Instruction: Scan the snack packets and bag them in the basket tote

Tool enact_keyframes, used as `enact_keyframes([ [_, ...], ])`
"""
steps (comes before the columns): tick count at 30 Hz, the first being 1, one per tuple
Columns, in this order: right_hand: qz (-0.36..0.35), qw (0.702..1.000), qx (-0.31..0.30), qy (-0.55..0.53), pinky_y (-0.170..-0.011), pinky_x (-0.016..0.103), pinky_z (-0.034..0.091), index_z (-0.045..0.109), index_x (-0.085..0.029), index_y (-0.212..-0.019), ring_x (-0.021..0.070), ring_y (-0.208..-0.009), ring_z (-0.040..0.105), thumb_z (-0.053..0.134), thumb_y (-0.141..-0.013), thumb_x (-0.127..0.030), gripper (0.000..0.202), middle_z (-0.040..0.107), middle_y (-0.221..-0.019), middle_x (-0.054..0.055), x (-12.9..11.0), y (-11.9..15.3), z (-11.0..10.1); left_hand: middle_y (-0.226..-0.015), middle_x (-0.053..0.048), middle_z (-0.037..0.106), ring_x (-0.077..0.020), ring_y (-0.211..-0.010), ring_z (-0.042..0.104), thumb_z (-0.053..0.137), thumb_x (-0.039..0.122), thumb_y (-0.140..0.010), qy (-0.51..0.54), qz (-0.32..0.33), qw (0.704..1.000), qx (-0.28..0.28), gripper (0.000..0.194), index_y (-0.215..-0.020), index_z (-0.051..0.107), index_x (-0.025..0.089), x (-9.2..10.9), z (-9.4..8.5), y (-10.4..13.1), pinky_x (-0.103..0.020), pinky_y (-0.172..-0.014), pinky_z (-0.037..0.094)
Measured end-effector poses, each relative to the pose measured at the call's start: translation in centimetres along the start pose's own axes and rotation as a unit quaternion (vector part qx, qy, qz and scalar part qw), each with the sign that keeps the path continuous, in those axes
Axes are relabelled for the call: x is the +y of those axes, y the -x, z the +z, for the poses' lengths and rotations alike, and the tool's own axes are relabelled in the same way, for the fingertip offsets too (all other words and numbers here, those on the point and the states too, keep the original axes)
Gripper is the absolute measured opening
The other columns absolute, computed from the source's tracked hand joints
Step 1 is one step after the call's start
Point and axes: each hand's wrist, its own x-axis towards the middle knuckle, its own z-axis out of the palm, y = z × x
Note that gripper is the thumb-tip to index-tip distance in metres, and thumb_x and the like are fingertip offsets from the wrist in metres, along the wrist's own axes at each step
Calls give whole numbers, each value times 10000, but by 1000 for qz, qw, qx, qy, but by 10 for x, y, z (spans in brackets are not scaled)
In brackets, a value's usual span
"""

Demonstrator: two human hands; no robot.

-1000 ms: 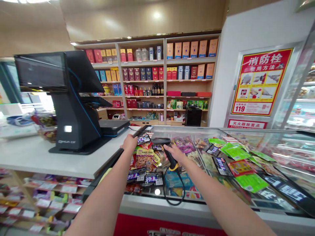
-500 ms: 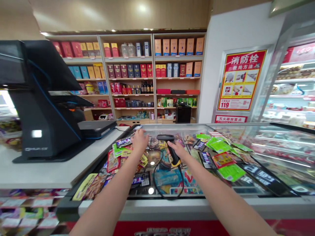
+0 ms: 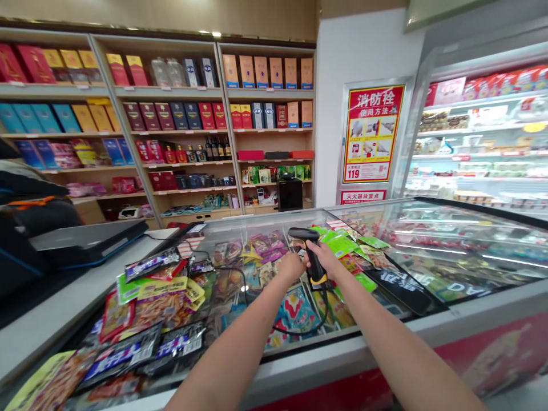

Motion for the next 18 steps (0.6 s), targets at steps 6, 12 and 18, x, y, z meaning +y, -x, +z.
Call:
enact_keyframes([
  [6, -14, 1000, 12, -7, -363, 176, 389, 521, -159, -682, 87, -376, 506, 651, -756, -465, 340, 556, -484, -22, 0, 6, -17, -1060, -126, 669, -319, -1050, 582, 667, 368, -651, 0, 39, 999, -7, 250, -861, 678, 233, 6, 10, -9, -445, -879, 414],
  [12, 0, 1000, 9, -5, -347, 177, 377, 538, -156, -730, 90, -370, 505, 631, -764, -489, 348, 560, -492, -24, 11, 5, -21, -799, -66, 688, -231, -843, 636, 644, 246, -687, 53, 31, 998, -14, 84, -747, 636, 188, 0, 8, -13, -334, -762, 455],
  [18, 16, 1000, 3, -16, -361, 171, 385, 568, -145, -800, 85, -372, 506, 588, -821, -438, 295, 570, -498, -18, 12, -5, -13, -720, -43, 631, -179, -747, 617, 536, 193, -778, 227, -90, 946, 216, 67, -732, 569, 155, -52, -8, -40, -300, -716, 469],
])
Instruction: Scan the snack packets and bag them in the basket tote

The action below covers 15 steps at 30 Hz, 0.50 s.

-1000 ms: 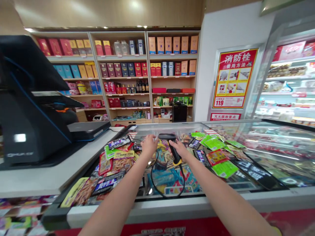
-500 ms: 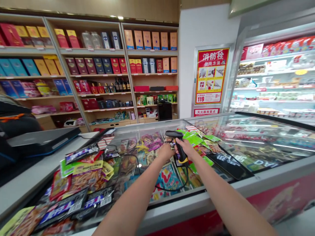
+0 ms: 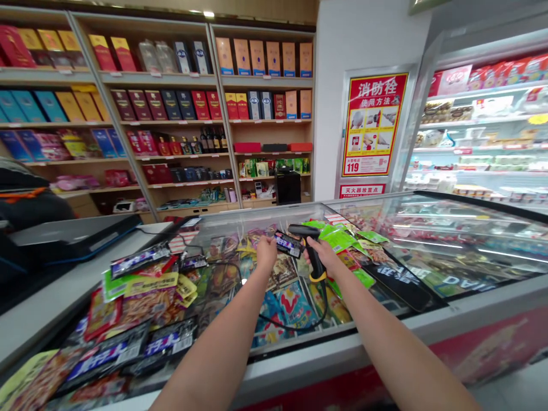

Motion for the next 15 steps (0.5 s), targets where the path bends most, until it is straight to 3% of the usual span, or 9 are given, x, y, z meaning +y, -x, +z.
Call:
enact_keyframes([
  [2, 5, 1000, 7, 12, -364, 180, 390, 565, -150, -782, 91, -371, 506, 587, -828, -423, 278, 563, -489, -18, -3, -4, 7, -763, -35, 630, -164, -760, 619, 510, 194, -796, 77, -35, 992, 94, 68, -802, 564, 153, -15, -5, -14, -297, -727, 479],
  [4, 5, 1000, 3, 21, -372, 193, 402, 555, -159, -766, 99, -375, 509, 600, -818, -423, 273, 561, -491, -22, -6, -8, 15, -765, -27, 631, -149, -736, 623, 493, 189, -805, 143, -77, 978, 134, 90, -850, 558, 146, -26, -8, -23, -288, -717, 488],
  [9, -18, 999, -26, 31, -369, 195, 388, 513, -173, -735, 97, -371, 495, 631, -780, -458, 312, 545, -481, -33, 1, -16, 27, -819, -42, 652, -144, -762, 634, 468, 212, -831, 188, -106, 960, 176, 139, -915, 550, 138, -38, -11, -32, -282, -740, 489],
  [15, 7, 997, -56, 53, -358, 200, 386, 504, -175, -723, 103, -372, 499, 622, -777, -457, 310, 550, -491, -29, 21, -16, 17, -912, -71, 656, -155, -856, 639, 464, 226, -836, 161, -114, 962, 188, 160, -948, 549, 149, -35, -16, -26, -274, -795, 479],
])
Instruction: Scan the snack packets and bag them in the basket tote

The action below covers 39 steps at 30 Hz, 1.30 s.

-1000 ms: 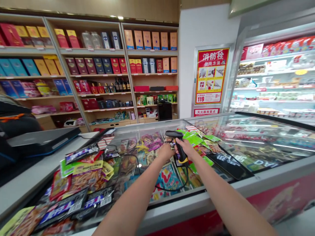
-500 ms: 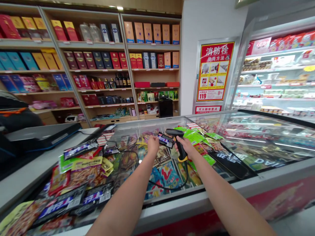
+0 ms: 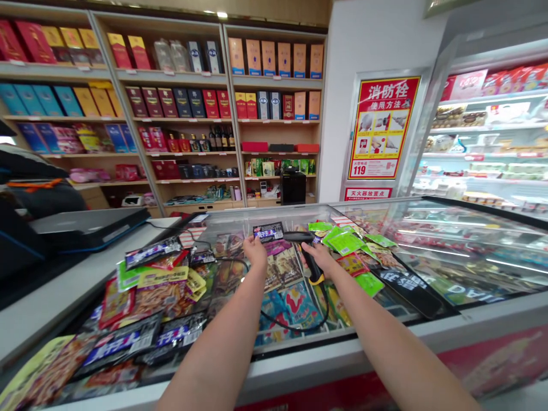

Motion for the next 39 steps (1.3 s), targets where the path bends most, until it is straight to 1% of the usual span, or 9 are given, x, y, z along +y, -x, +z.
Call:
enact_keyframes([
  [4, 4, 1000, 10, 0, -381, 197, 411, 503, -173, -738, 95, -367, 495, 620, -777, -441, 295, 544, -482, -35, 0, 3, -3, -934, -72, 657, -154, -874, 635, 469, 233, -840, -9, 4, 1000, -9, 162, -948, 551, 144, 3, -1, 4, -276, -818, 472],
  [11, 19, 1000, 20, 7, -366, 214, 395, 495, -186, -731, 114, -378, 488, 609, -795, -406, 256, 539, -486, -26, 2, 2, -3, -929, -80, 669, -174, -891, 639, 472, 209, -837, -21, -6, 1000, -8, 168, -963, 567, 151, 10, -7, 6, -291, -807, 479],
  [14, 16, 1000, 16, 13, -378, 219, 402, 496, -185, -718, 113, -380, 483, 614, -795, -403, 259, 535, -485, -24, 1, 2, -3, -924, -84, 676, -183, -892, 642, 469, 216, -839, -26, -8, 1000, -7, 185, -974, 576, 148, 11, -8, 7, -298, -802, 482],
  [24, 18, 999, 4, 28, -364, 201, 394, 511, -174, -715, 106, -372, 492, 589, -808, -394, 251, 544, -484, -20, 2, 2, -3, -932, -99, 677, -157, -869, 646, 468, 206, -843, 1, -13, 1000, -15, 194, -982, 572, 118, 6, -5, 5, -259, -793, 476],
  [29, 0, 1000, -1, 21, -369, 206, 405, 517, -175, -739, 119, -391, 520, 599, -794, -423, 267, 576, -504, -3, 4, 4, -2, -959, -104, 675, -159, -882, 648, 473, 190, -845, 3, -11, 1000, -15, 183, -980, 572, 116, 11, -11, 7, -271, -806, 484],
  [32, -4, 1000, 4, 3, -375, 213, 414, 514, -181, -755, 125, -402, 526, 604, -787, -429, 266, 572, -502, -9, 2, 4, 3, -930, -91, 677, -163, -874, 652, 482, 184, -841, 0, -11, 1000, -13, 152, -945, 577, 128, 20, -23, 3, -280, -793, 496],
  [34, -5, 1000, 1, -2, -368, 211, 404, 505, -181, -743, 122, -394, 520, 613, -776, -436, 279, 567, -498, -13, -2, 4, 10, -900, -84, 676, -158, -843, 655, 491, 184, -837, 20, 0, 1000, -11, 140, -933, 574, 124, 28, -36, -3, -270, -763, 503],
  [37, -8, 1000, -22, 2, -376, 205, 403, 490, -177, -709, 114, -387, 516, 631, -755, -457, 317, 563, -489, -14, -10, 3, 29, -849, -70, 670, -148, -764, 656, 492, 182, -835, 64, 15, 998, 2, 131, -925, 565, 122, 39, -66, -17, -259, -701, 507],
  [39, -8, 999, -41, 2, -382, 198, 401, 487, -174, -693, 107, -388, 513, 639, -745, -470, 336, 561, -485, -15, -16, 2, 47, -827, -65, 663, -151, -743, 651, 505, 174, -824, 75, 26, 996, 29, 108, -900, 564, 124, 45, -90, -29, -263, -693, 504],
])
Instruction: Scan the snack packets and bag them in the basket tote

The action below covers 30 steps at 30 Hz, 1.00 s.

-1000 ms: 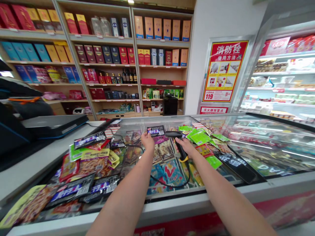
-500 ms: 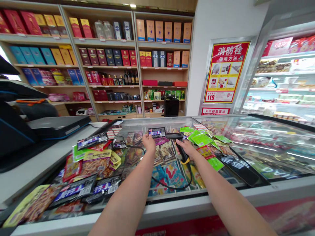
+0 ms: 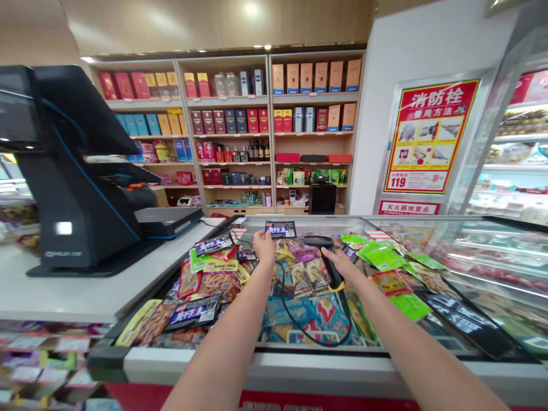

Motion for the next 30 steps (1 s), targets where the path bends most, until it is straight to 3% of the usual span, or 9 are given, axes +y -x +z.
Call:
enact_keyframes([
  [4, -5, 999, -48, -4, -393, 200, 407, 501, -176, -693, 107, -396, 520, 638, -745, -476, 335, 574, -500, -10, -5, -7, 47, -835, -71, 658, -168, -798, 644, 551, 166, -788, -19, 56, 997, 56, 67, -844, 563, 132, 13, -48, -29, -285, -771, 490],
  [10, -10, 995, -103, -4, -390, 205, 402, 513, -172, -698, 111, -386, 517, 638, -720, -499, 351, 569, -482, -10, -5, -12, 109, -976, -97, 665, -185, -922, 630, 500, 180, -823, -109, 103, 982, 118, 148, -956, 553, 143, 23, -123, -62, -308, -856, 459],
  [15, -6, 994, -113, -3, -394, 216, 399, 505, -171, -714, 123, -391, 527, 656, -678, -529, 390, 559, -479, -17, -6, -11, 132, -1099, -151, 636, -289, -1059, 578, 512, 238, -815, -273, 38, 955, 110, 318, -1121, 519, 151, 19, -169, -75, -441, -918, 405],
  [19, -7, 994, -108, 3, -398, 217, 399, 502, -171, -723, 123, -387, 520, 648, -699, -515, 374, 560, -475, -16, -6, -12, 132, -1168, -152, 608, -323, -1078, 560, 487, 272, -809, -322, 14, 943, 86, 380, -1181, 492, 192, 8, -174, -83, -535, -934, 353],
  [24, -2, 996, -91, 8, -397, 204, 394, 503, -171, -711, 112, -385, 514, 626, -748, -466, 322, 568, -476, -14, -8, -12, 118, -1246, -195, 528, -352, -1123, 511, 482, 374, -805, -383, -6, 921, 75, 393, -1133, 555, 169, 7, -159, -89, -568, -919, 352],
  [30, -3, 998, -57, -9, -396, 215, 403, 513, -177, -735, 122, -392, 522, 653, -742, -473, 327, 562, -477, -19, -5, -12, 89, -1384, -199, 387, -357, -1202, 415, 459, 427, -819, -440, 108, 884, 114, 422, -1120, 585, 159, 24, -139, -80, -556, -917, 353],
])
